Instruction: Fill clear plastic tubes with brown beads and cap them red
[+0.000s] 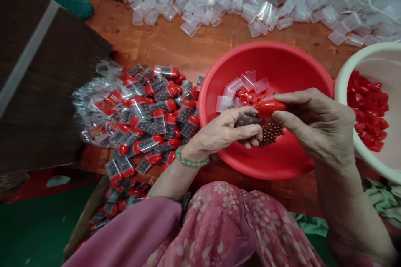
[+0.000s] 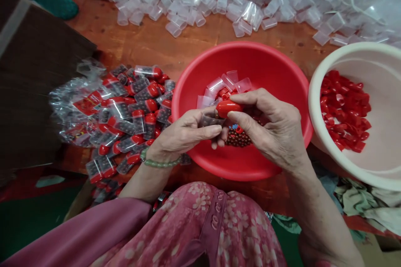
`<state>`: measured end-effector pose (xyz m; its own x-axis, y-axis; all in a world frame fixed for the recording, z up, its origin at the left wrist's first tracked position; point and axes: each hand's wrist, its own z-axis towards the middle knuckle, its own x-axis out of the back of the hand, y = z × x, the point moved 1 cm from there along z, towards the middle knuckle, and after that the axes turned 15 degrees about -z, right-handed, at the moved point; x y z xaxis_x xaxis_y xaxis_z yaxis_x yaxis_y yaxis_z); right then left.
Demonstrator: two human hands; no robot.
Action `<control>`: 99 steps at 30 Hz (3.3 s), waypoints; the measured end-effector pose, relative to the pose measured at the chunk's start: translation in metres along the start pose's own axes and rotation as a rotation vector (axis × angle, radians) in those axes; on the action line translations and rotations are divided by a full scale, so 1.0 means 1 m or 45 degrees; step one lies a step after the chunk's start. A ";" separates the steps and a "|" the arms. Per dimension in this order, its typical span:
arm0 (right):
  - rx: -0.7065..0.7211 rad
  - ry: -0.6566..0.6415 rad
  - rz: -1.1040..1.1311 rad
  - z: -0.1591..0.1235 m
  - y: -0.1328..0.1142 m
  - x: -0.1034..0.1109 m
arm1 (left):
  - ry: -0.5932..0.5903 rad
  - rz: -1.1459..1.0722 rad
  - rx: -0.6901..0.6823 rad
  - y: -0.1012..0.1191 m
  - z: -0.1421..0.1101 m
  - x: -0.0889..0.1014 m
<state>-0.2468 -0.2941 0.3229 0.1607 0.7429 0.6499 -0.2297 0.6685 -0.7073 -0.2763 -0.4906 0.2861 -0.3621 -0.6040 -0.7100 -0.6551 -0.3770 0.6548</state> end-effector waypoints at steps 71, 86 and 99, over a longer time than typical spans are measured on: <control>0.605 -0.093 -0.758 0.014 -0.007 -0.033 | -0.006 -0.140 -0.044 -0.002 0.005 0.000; 0.763 -0.032 -0.899 0.012 0.003 -0.034 | -0.023 -0.136 -0.124 -0.002 0.008 -0.002; 0.894 0.098 -0.987 0.021 -0.003 -0.037 | -0.023 -0.211 -0.180 -0.005 0.009 -0.001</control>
<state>-0.2719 -0.3243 0.3063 0.5571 0.1363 0.8192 -0.5389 0.8099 0.2317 -0.2789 -0.4818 0.2808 -0.2702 -0.5134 -0.8145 -0.6075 -0.5654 0.5579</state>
